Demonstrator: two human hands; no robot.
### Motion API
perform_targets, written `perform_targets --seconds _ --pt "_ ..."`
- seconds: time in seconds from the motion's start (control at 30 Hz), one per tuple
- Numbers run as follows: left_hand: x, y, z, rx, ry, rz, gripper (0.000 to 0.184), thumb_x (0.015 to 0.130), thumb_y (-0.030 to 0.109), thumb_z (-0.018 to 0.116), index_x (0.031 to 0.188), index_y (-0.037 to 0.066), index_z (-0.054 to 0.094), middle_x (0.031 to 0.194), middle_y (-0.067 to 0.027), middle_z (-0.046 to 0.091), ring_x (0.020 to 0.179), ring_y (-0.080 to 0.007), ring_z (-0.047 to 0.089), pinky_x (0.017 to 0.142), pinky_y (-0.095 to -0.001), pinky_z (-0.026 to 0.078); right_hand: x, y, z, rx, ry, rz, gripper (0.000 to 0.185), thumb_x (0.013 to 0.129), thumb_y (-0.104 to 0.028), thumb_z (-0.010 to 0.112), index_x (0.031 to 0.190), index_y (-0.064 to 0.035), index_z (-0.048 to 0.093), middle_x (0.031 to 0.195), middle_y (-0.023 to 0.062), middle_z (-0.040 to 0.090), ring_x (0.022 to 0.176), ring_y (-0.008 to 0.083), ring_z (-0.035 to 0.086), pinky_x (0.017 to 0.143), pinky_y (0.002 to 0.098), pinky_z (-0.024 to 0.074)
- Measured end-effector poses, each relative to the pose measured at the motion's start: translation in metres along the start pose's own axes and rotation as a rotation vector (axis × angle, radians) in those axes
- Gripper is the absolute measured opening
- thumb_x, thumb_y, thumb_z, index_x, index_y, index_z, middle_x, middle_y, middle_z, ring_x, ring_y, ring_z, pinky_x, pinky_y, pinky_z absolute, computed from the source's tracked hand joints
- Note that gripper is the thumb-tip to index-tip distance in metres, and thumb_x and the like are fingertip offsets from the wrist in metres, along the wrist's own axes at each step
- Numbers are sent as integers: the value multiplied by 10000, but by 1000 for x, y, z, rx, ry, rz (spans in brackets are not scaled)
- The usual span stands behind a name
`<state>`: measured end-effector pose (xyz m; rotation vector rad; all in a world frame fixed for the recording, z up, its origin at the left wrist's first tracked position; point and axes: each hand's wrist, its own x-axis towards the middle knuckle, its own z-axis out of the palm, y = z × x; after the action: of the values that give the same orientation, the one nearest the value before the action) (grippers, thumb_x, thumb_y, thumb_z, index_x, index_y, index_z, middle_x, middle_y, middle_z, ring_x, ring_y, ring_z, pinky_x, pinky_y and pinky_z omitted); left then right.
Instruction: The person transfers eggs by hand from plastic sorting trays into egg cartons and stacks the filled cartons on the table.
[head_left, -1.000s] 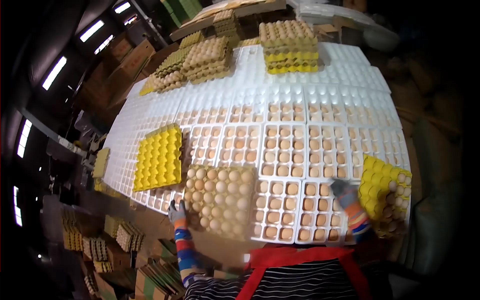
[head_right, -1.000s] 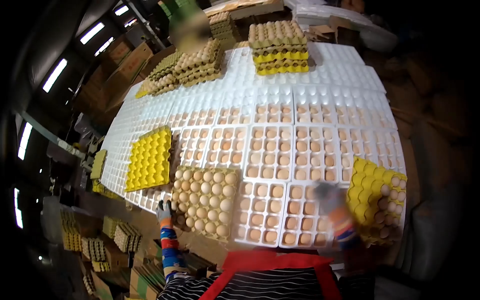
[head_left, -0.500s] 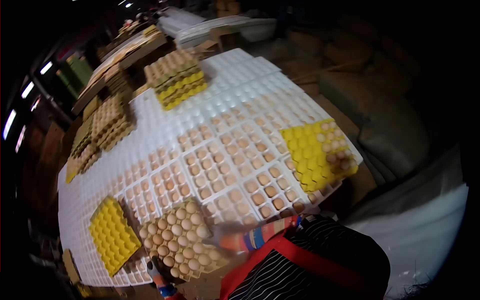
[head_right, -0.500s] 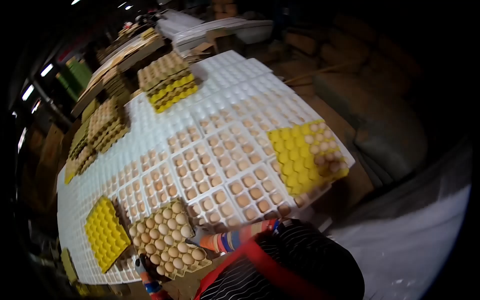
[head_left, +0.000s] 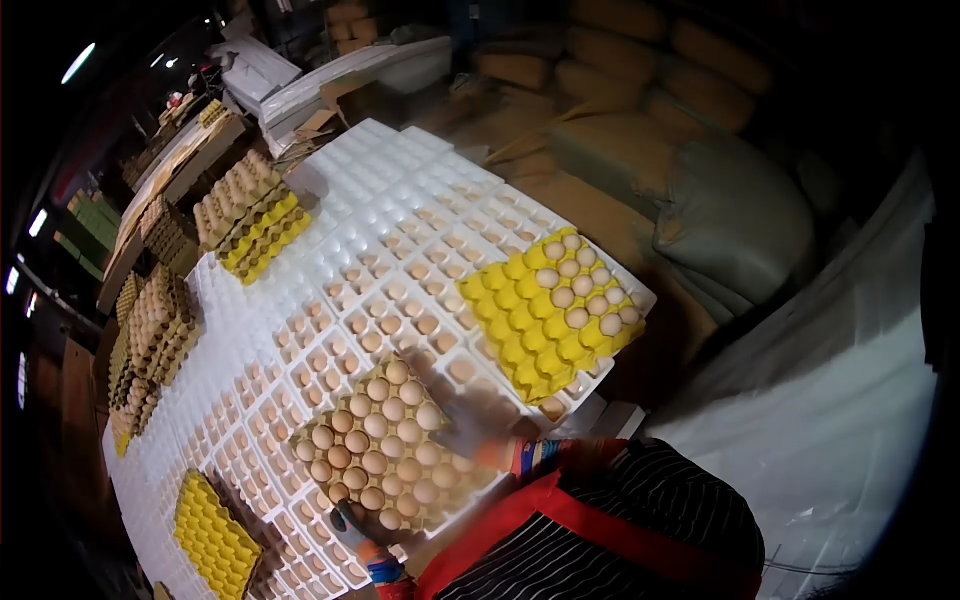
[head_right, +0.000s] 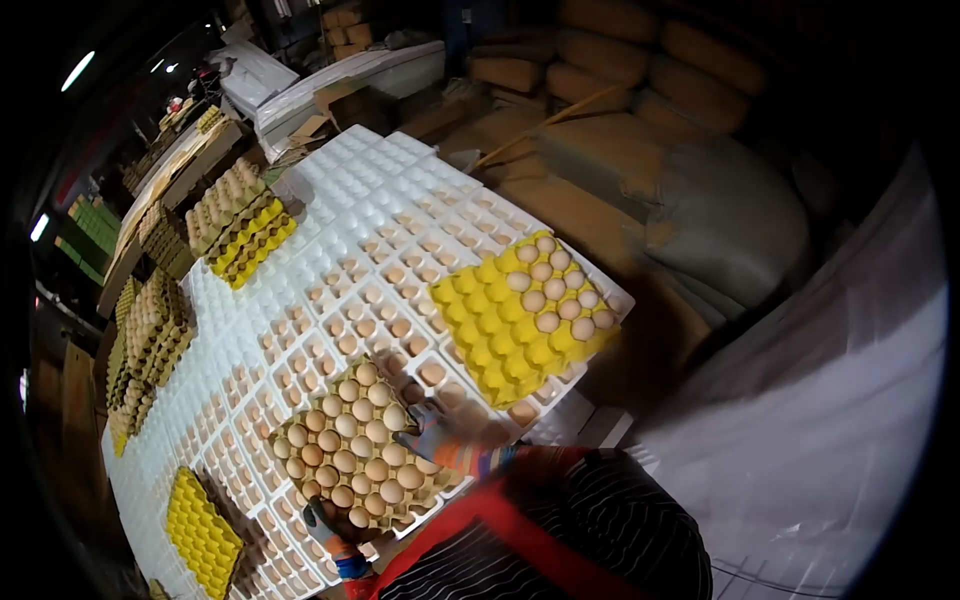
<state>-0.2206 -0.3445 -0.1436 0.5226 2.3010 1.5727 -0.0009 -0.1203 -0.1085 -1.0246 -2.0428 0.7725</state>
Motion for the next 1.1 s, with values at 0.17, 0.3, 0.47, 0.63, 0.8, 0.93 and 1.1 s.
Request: perform_targets --seconds 0.17,0.3,0.47,0.63,0.8,0.93,1.1 --pt "3 60 50 1020 506 388 421 868 288 576 1146 -21 511 1108 -141 549 1005 -219 511 859 -338 417 27 55 -84 342 -319 155 344 723 -396 706 899 -102 677 820 104 626 774 233 611 668 348 478" --pt "-46 175 178 17 -339 269 561 846 219 603 1299 -30 384 1283 -181 450 1168 -277 448 989 -371 364 87 140 -225 -485 379 30 319 800 -268 655 1000 -28 589 889 154 604 802 318 581 676 374 471" --pt "-78 184 347 42 -612 13 755 775 225 710 1342 -14 272 1135 -192 563 970 -277 585 754 -344 497 89 262 -281 -65 -188 309 286 902 -256 505 1012 -8 594 926 190 596 860 323 564 762 395 444" --pt "-61 137 377 -207 -510 -269 562 795 179 700 1239 -31 426 1042 -108 623 851 -165 604 732 -263 494 74 258 -292 -350 -321 229 282 903 -162 475 1149 -35 530 1073 167 553 1001 302 511 875 378 405" --pt "-68 196 341 -277 -498 41 548 824 219 666 1278 13 438 1157 -124 576 1044 -192 538 883 -286 417 77 215 -291 -307 -292 258 270 896 -159 497 1120 -18 550 1034 139 584 955 264 543 844 346 427" --pt "-71 190 265 -434 -371 85 511 860 170 620 1304 30 410 1144 -95 574 1004 -147 531 839 -263 430 110 154 -265 -329 -372 150 262 890 -156 515 1097 -4 566 1002 117 609 919 233 569 820 320 445" --pt "-127 145 164 -374 -182 97 618 854 118 617 1358 37 269 1176 -102 505 1034 -168 508 817 -290 463 176 104 -133 436 -393 99 244 802 -76 624 1028 12 600 944 112 649 857 237 604 803 316 469"
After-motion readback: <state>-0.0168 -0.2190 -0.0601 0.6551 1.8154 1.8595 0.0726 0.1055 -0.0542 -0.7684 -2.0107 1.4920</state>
